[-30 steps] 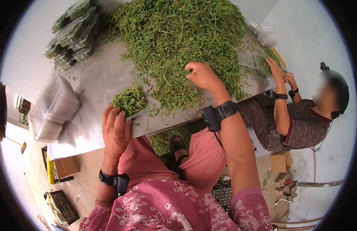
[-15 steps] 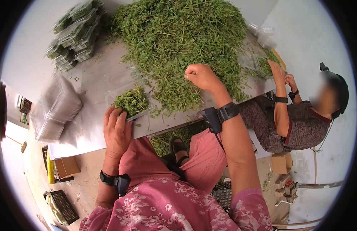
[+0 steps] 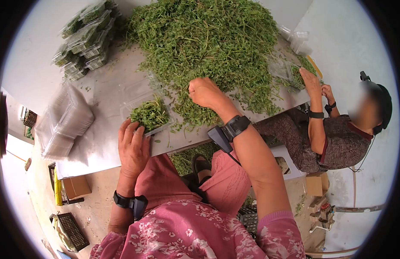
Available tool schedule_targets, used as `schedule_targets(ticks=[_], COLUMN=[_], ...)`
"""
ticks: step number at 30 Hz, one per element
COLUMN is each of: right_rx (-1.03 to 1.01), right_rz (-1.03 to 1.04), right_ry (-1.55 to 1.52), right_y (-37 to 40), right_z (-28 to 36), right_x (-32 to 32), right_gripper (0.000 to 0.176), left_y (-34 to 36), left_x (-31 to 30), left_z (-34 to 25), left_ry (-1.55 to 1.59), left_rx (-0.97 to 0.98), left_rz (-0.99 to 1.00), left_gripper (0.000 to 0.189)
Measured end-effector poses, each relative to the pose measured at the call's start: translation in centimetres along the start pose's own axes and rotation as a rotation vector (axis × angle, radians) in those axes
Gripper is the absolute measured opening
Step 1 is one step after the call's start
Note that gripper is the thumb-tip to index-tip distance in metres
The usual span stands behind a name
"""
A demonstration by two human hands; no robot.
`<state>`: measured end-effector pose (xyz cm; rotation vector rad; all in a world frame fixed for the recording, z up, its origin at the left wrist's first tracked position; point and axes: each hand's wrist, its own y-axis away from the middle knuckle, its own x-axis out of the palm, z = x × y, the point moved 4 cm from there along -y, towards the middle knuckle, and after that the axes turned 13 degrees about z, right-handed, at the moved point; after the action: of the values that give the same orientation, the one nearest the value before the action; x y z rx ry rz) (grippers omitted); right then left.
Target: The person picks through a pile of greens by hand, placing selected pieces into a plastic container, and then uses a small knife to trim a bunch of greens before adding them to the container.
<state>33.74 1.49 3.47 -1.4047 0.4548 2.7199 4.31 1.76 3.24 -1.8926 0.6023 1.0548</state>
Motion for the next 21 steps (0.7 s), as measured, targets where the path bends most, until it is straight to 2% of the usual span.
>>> schedule_targets(ticks=[5,8,11,14,17,21], right_rx=[-0.132,-0.158,-0.195,-0.161,-0.112,-0.143], right_rz=[0.029,0.086,0.019,-0.109,-0.091,-0.059], right_ry=[-0.028,-0.172,-0.175,-0.145,-0.118,-0.035], right_y=[0.7,1.1,1.1,1.4,1.5,1.2], right_z=[0.7,0.5,-0.3,-0.5,0.2,0.8], right_x=[-0.4,-1.1,-1.7,-1.9,-1.8,-0.5], right_gripper=[0.011,0.013,0.015,0.018,0.024,0.020], left_y=[0.0,0.0,0.0,-0.1,-0.1,0.0], left_x=[0.0,0.0,-0.1,-0.1,0.0,0.2], left_z=[0.1,0.1,0.0,0.0,0.0,0.0], left_ry=[0.007,0.007,0.009,0.008,0.004,-0.005], left_rx=[-0.001,-0.007,-0.002,0.007,0.009,0.013], left_rz=[0.003,0.011,0.004,-0.004,-0.005,-0.010], left_gripper=[0.035,0.035,0.036,0.036,0.036,0.038])
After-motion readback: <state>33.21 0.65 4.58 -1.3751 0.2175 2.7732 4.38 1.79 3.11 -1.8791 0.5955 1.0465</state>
